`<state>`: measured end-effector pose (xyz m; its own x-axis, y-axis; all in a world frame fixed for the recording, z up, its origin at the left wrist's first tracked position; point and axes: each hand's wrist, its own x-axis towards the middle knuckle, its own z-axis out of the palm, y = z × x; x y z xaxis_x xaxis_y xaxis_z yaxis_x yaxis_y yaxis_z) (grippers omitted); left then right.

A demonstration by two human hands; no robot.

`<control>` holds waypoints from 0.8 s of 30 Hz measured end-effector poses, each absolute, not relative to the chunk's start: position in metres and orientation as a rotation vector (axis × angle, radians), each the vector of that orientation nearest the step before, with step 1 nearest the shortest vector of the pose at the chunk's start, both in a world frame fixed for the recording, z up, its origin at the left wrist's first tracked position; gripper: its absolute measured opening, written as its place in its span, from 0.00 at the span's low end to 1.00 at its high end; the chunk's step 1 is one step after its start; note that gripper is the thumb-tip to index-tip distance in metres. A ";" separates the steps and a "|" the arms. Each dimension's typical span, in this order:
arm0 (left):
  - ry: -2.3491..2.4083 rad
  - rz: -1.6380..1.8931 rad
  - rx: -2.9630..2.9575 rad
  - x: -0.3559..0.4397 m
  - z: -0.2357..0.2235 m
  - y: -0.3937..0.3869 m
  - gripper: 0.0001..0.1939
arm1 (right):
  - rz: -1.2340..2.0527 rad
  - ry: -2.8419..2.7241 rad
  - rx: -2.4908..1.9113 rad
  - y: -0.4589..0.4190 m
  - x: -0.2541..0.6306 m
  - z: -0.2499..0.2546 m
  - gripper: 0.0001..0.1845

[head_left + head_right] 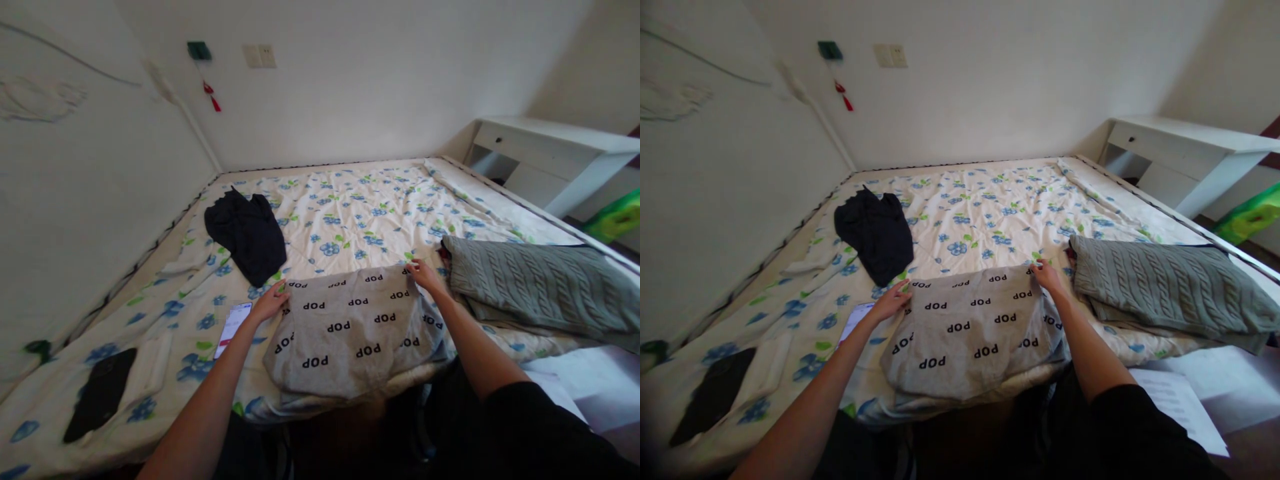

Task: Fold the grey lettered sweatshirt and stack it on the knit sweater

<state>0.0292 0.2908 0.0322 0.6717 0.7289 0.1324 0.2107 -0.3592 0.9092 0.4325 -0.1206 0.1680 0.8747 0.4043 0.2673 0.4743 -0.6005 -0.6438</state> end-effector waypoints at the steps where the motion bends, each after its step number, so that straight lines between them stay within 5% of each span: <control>1: 0.737 0.633 1.897 0.033 0.031 0.297 0.46 | -0.141 -0.624 -2.321 -0.117 0.434 0.169 0.27; 7: 0.668 0.653 1.849 0.060 0.031 0.310 0.47 | -0.219 -0.727 -2.303 -0.096 0.432 0.165 0.21; 12: 0.623 0.783 1.917 0.073 0.034 0.310 0.34 | -0.214 -0.797 -2.291 -0.089 0.435 0.165 0.12; 19: 0.812 0.965 1.547 0.073 0.021 0.321 0.29 | -0.280 -0.558 -2.126 -0.112 0.467 0.172 0.30; 24: 0.923 0.943 1.694 0.074 0.022 0.313 0.19 | -0.256 -0.470 -2.278 -0.118 0.475 0.156 0.22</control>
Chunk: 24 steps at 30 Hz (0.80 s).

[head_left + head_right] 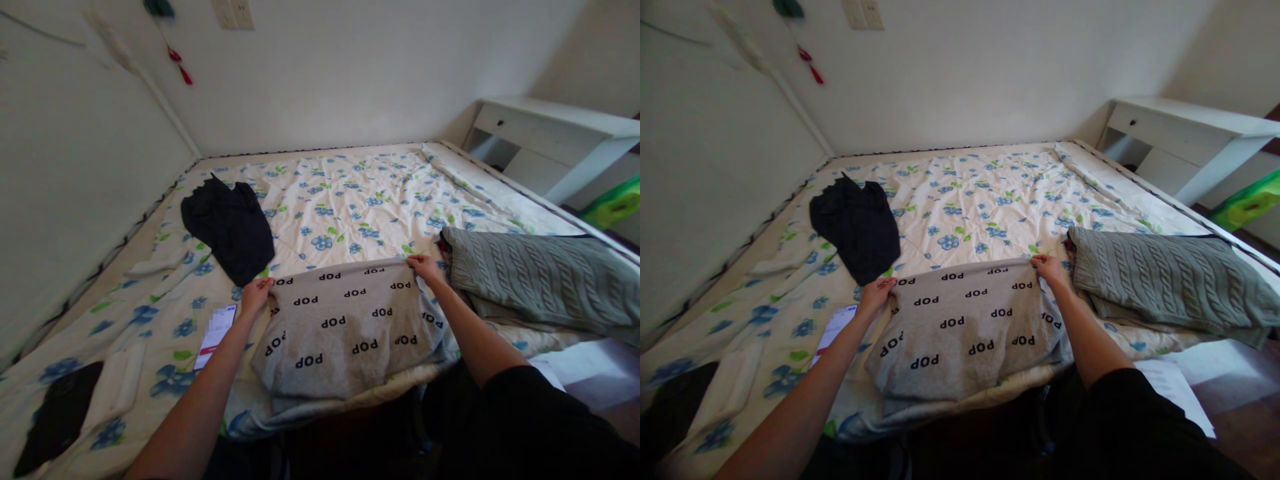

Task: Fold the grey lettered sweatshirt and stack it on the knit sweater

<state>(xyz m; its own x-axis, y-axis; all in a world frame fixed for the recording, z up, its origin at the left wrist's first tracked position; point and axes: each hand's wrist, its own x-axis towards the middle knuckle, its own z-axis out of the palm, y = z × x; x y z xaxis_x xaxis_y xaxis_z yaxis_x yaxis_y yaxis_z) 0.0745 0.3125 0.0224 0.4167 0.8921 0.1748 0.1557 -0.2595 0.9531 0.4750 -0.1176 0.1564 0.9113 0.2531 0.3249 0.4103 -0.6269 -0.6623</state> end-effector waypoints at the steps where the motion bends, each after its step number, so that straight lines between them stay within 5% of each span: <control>1: 0.939 0.918 1.790 0.074 0.025 0.310 0.18 | -0.247 -0.490 -2.329 -0.117 0.475 0.155 0.20; 9: 0.771 1.097 2.496 0.080 0.050 0.274 0.28 | -0.669 -0.967 -2.419 -0.089 0.449 0.157 0.28; 15: 0.435 0.729 2.831 0.100 0.027 0.245 0.32 | -0.378 -1.476 -2.586 -0.060 0.404 0.131 0.36; 24: 0.729 0.679 2.859 0.104 0.016 0.235 0.37 | -0.338 -1.183 -2.849 -0.067 0.393 0.130 0.41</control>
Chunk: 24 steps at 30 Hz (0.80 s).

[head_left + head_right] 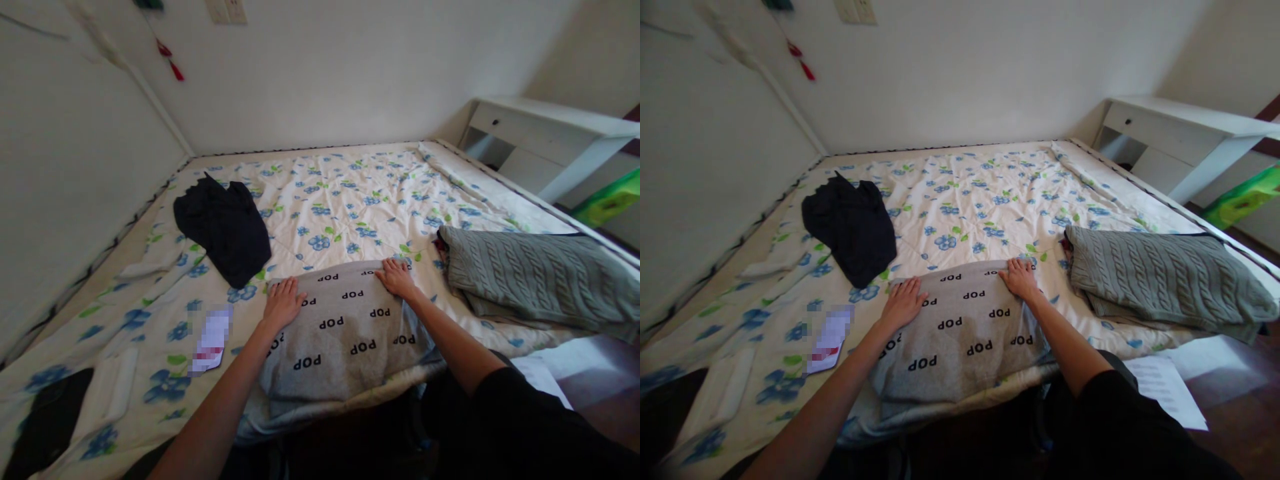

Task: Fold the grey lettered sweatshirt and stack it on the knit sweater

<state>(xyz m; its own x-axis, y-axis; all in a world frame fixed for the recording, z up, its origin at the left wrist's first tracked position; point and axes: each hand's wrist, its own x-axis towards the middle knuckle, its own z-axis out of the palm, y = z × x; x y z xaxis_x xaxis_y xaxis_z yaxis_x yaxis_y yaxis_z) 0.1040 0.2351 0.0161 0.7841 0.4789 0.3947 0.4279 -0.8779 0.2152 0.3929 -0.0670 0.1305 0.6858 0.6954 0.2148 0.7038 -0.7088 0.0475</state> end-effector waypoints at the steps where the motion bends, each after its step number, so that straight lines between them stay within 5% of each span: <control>1: 0.739 0.718 2.858 0.106 0.017 0.228 0.36 | -0.384 -1.177 -2.821 -0.060 0.383 0.130 0.40; 12: 0.688 0.960 2.675 0.121 0.008 0.168 0.33 | -0.271 -1.722 -2.427 0.071 0.232 0.070 0.33; 24: 0.735 0.957 2.590 0.116 0.011 0.171 0.34 | -0.331 -1.043 -2.842 -0.092 0.372 0.124 0.44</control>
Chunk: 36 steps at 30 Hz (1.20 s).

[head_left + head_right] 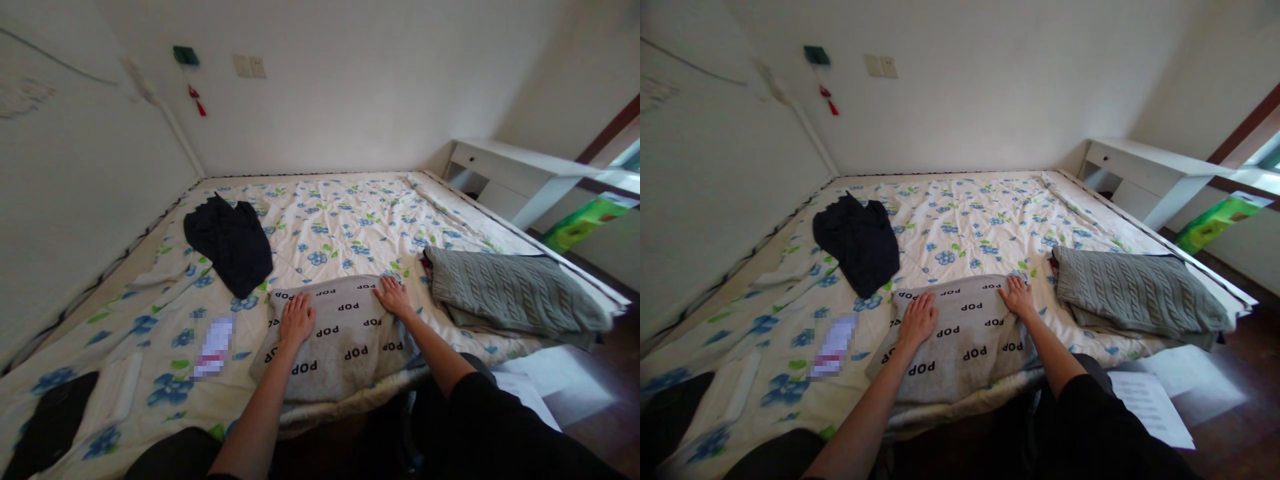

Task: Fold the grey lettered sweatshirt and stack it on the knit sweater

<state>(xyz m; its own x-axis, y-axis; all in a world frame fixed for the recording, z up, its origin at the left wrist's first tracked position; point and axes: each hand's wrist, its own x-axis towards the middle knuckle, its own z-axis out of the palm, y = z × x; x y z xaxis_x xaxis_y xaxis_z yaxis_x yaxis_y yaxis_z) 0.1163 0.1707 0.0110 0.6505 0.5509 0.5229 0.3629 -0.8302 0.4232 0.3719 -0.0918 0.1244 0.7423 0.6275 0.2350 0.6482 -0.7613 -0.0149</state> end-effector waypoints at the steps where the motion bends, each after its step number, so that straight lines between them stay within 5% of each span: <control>1: 0.749 0.951 2.590 0.116 0.011 0.171 0.34 | -0.289 -0.989 -2.859 -0.100 0.380 0.126 0.45; 13: 0.861 0.896 2.666 0.072 -0.015 0.157 0.39 | 0.044 -0.853 -2.875 -0.143 0.386 0.130 0.46; 20: 0.816 0.838 2.674 0.020 -0.039 0.130 0.37 | -0.162 -0.894 -2.814 -0.199 0.363 0.131 0.29; 26: 0.658 0.821 2.673 0.003 -0.046 0.106 0.34 | -0.204 -0.884 -2.739 -0.232 0.341 0.129 0.30; 36: 0.621 0.758 2.743 -0.014 -0.037 0.096 0.37 | -0.303 -0.747 -2.842 -0.246 0.341 0.138 0.12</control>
